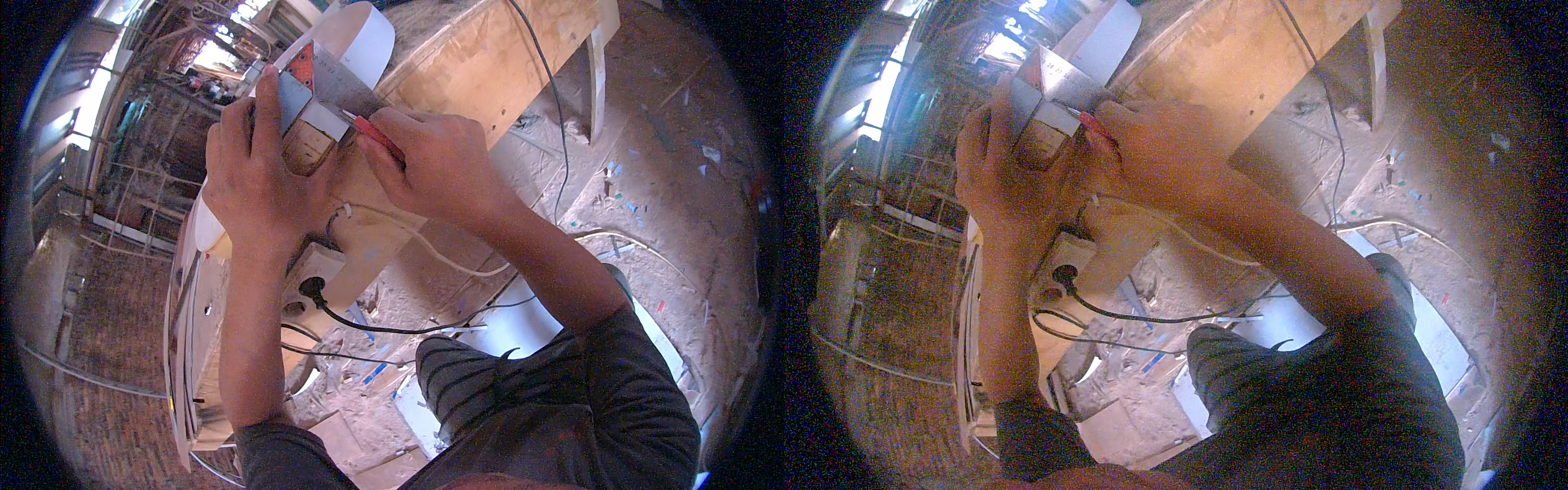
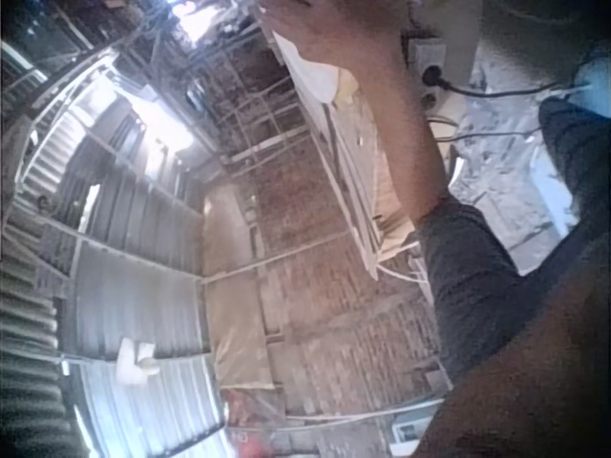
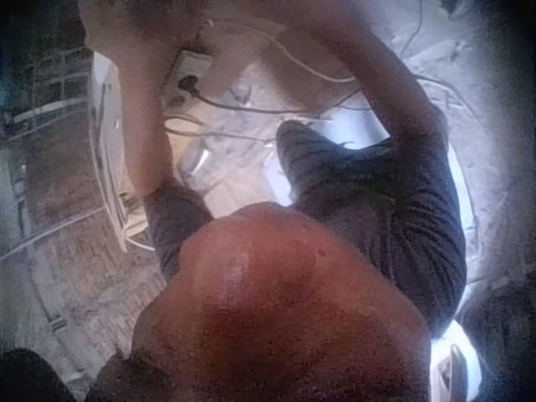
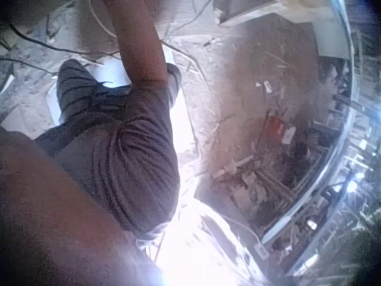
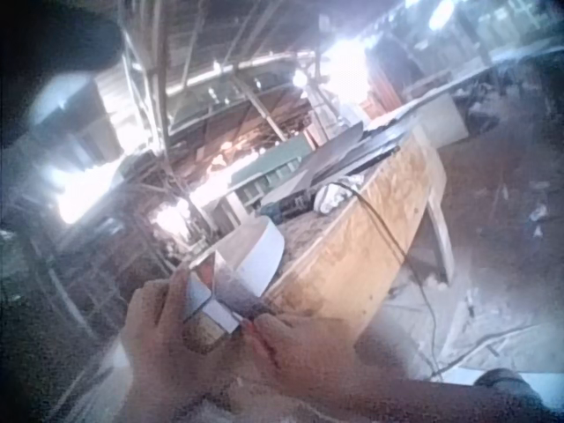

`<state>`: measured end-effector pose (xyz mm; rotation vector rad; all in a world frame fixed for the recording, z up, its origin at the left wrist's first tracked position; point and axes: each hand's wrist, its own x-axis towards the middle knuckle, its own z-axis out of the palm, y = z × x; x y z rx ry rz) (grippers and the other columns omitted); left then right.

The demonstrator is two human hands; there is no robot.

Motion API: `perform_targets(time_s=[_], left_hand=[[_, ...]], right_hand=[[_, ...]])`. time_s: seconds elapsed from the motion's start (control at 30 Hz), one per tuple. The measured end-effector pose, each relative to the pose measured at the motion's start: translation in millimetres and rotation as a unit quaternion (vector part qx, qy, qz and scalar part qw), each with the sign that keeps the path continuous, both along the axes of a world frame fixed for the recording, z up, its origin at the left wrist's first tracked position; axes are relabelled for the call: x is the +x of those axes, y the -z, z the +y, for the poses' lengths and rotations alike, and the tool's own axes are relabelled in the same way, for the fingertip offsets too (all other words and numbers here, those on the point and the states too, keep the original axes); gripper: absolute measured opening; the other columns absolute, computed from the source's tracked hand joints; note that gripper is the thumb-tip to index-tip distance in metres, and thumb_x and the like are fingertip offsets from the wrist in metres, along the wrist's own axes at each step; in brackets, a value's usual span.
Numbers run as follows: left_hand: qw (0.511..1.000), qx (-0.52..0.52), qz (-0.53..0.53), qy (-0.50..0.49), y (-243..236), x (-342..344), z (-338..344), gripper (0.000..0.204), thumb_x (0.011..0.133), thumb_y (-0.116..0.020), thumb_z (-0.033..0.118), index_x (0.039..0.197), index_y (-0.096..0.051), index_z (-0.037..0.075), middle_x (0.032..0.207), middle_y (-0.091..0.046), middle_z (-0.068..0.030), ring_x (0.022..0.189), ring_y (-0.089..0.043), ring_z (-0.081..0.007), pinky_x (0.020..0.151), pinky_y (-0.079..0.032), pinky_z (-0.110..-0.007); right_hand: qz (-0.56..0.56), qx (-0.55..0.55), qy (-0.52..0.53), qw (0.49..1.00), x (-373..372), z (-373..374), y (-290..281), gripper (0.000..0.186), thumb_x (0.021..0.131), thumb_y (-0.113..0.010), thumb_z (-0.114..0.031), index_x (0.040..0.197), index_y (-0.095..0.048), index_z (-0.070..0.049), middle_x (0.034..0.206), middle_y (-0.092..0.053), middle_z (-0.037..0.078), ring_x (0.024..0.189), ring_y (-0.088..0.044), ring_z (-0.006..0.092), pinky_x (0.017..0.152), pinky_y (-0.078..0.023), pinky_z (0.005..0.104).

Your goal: The person measures and marks a circular wooden piece using a square and pencil, then cuts a strip of white material with a utility knife and applies it to the edge of the wood. The person also handles a rectangular wooden frame and a long curved wooden piece.

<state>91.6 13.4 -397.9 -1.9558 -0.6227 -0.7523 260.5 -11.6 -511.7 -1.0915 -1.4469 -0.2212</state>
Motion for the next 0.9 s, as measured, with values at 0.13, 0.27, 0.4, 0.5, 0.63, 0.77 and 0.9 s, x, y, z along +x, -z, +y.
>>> perform_targets(time_s=[0.13, 0.27, 0.4, 0.5, 0.63, 0.77, 0.9], left_hand=[[1.0, 0.007, 0.007, 0.024, 0, -2, 2, 0.098, 0.064, -0.091, 0.04, 0.151, -0.055, 0.014, 0.118, -0.063, -0.0106, 0.1, -0.064, -0.0327, 0.079, -0.055, -0.044], [1.0, 0.009, 0.0, 0.029, 2, -2, 0, 0.098, 0.063, -0.091, 0.038, 0.151, -0.056, 0.013, 0.12, -0.063, -0.0101, 0.101, -0.064, -0.0327, 0.079, -0.055, -0.044], [1.0, 0.008, 0.004, 0.012, 3, -4, 1, 0.097, 0.063, -0.091, 0.037, 0.15, -0.056, 0.014, 0.121, -0.064, -0.0092, 0.101, -0.064, -0.0331, 0.08, -0.056, -0.044], [1.0, 0.011, 0.006, 0.007, 2, -4, 0, 0.096, 0.063, -0.091, 0.037, 0.15, -0.057, 0.014, 0.121, -0.064, -0.0088, 0.101, -0.064, -0.0332, 0.08, -0.056, -0.045], [1.0, 0.019, 0.011, 0.006, 2, -6, 4, 0.096, 0.063, -0.091, 0.038, 0.15, -0.057, 0.015, 0.119, -0.064, -0.0089, 0.101, -0.064, -0.0331, 0.08, -0.056, -0.045], [1.0, 0.028, 0.007, 0.009, 2, -5, 5, 0.094, 0.063, -0.09, 0.038, 0.149, -0.058, 0.016, 0.117, -0.064, -0.009, 0.1, -0.065, -0.033, 0.081, -0.056, -0.044], [0.999, 0.028, 0.013, 0.016, 1, -5, 5, 0.092, 0.064, -0.089, 0.037, 0.148, -0.059, 0.017, 0.115, -0.065, -0.0091, 0.101, -0.066, -0.0334, 0.082, -0.057, -0.044]], right_hand=[[-0.002, -0.013, 0.021, 1.0, -3, 4, 2, 0.023, 0.098, -0.067, -0.032, 0.092, -0.066, -0.011, 0.071, -0.068, 0.014, 0.066, -0.07, 0.0392, 0.058, -0.054, 0.0498], [0.01, 0.006, 0.039, 0.999, -7, 4, -1, 0.023, 0.098, -0.067, -0.033, 0.091, -0.066, -0.011, 0.069, -0.068, 0.014, 0.064, -0.069, 0.0392, 0.057, -0.053, 0.05], [0.007, -0.013, 0.041, 0.999, -9, 4, -2, 0.022, 0.099, -0.067, -0.033, 0.092, -0.066, -0.012, 0.069, -0.069, 0.013, 0.063, -0.069, 0.0389, 0.056, -0.053, 0.0505], [0.003, -0.029, 0.052, 0.998, -9, 3, -3, 0.021, 0.098, -0.067, -0.033, 0.092, -0.066, -0.013, 0.069, -0.069, 0.013, 0.063, -0.069, 0.0387, 0.056, -0.053, 0.051], [0.001, -0.043, 0.086, 0.995, -14, 0, -6, 0.023, 0.099, -0.066, -0.034, 0.09, -0.067, -0.013, 0.069, -0.069, 0.013, 0.063, -0.07, 0.0389, 0.055, -0.052, 0.052], [-0.011, -0.052, 0.117, 0.992, -18, -6, -12, 0.027, 0.1, -0.065, -0.034, 0.086, -0.067, -0.012, 0.069, -0.069, 0.014, 0.064, -0.07, 0.0397, 0.054, -0.053, 0.0529], [-0.031, -0.029, 0.111, 0.993, -10, -6, -14, 0.028, 0.1, -0.065, -0.034, 0.083, -0.067, -0.011, 0.069, -0.069, 0.015, 0.064, -0.07, 0.0409, 0.055, -0.053, 0.0529]])
